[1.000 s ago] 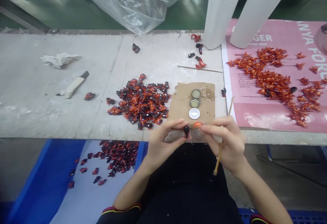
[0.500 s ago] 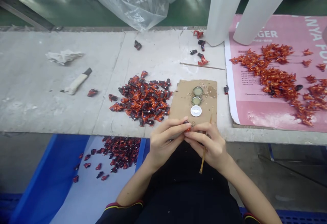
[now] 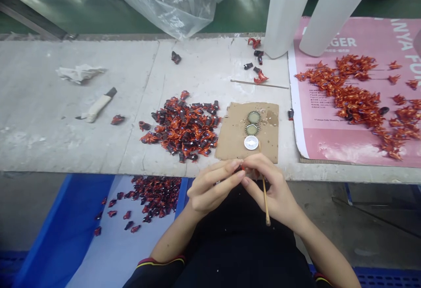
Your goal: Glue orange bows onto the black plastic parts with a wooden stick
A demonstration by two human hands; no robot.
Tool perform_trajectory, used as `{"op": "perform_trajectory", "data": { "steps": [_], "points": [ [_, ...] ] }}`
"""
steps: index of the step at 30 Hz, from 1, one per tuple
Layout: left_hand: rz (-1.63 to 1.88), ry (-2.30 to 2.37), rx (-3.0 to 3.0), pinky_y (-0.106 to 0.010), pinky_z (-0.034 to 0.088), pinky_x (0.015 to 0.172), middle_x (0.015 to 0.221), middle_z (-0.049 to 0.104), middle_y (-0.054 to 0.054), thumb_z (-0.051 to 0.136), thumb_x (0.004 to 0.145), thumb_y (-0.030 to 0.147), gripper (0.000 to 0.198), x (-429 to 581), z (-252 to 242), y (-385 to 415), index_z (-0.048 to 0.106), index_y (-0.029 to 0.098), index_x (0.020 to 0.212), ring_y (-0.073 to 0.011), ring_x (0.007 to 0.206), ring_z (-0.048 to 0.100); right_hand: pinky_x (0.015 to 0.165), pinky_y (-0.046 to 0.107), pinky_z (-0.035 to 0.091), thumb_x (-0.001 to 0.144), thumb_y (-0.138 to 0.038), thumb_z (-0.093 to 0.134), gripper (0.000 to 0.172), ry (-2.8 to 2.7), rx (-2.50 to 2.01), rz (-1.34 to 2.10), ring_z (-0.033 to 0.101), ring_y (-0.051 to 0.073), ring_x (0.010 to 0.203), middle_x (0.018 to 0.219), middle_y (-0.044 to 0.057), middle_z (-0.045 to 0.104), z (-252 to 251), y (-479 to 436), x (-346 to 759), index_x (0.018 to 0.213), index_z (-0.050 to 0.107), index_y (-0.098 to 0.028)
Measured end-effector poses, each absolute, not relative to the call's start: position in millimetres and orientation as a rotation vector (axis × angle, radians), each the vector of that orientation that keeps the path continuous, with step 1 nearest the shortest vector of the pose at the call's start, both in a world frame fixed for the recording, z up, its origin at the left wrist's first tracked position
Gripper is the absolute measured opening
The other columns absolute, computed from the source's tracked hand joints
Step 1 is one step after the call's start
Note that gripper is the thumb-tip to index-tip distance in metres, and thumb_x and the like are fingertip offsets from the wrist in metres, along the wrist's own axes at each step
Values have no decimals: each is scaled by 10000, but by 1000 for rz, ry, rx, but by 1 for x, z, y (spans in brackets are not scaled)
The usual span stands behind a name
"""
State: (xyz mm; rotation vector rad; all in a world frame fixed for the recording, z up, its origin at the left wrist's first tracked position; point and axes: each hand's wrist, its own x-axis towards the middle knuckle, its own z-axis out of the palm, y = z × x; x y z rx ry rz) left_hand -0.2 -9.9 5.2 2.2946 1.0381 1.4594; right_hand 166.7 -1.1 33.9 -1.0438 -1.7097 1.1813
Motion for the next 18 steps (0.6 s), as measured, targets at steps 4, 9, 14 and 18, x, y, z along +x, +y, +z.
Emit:
{"op": "perform_trajectory", "data": {
  "steps": [4,9,14,18],
  "points": [
    [1516,904,2489,-221,572,1008,1013,738,-93,628,867,48,190,-3,23,-1,662,57,1054,-160,1098,683,690,228,545,926,-184,547,193,-1793,-1014,1112,646,124,818,944,28,661,41,-1,171,1067,649,-268],
    [1580,705,2220,-287,572,1015,1067,729,-128,557,878,15,231,2,24,4,665,62,1077,-186,1118,678,640,219,539,904,-192,590,213,-1776,-1073,1013,648,130,805,929,22,673,40,-4,175,1086,655,-280],
    [1476,798,1817,-223,591,925,1106,713,-124,683,866,206,337,4,28,2,629,111,1185,-157,1065,694,674,230,551,908,-210,590,208,-1822,-1064,944,657,138,835,918,23,672,39,-6,176,1093,657,-278],
    [1361,818,1711,-219,599,880,1012,730,-86,784,751,283,392,3,34,2,669,142,1098,-149,966,715,706,249,562,922,-216,566,223,-1881,-1011,914,668,152,867,930,34,674,37,-6,175,1119,654,-274]
  ]
}}
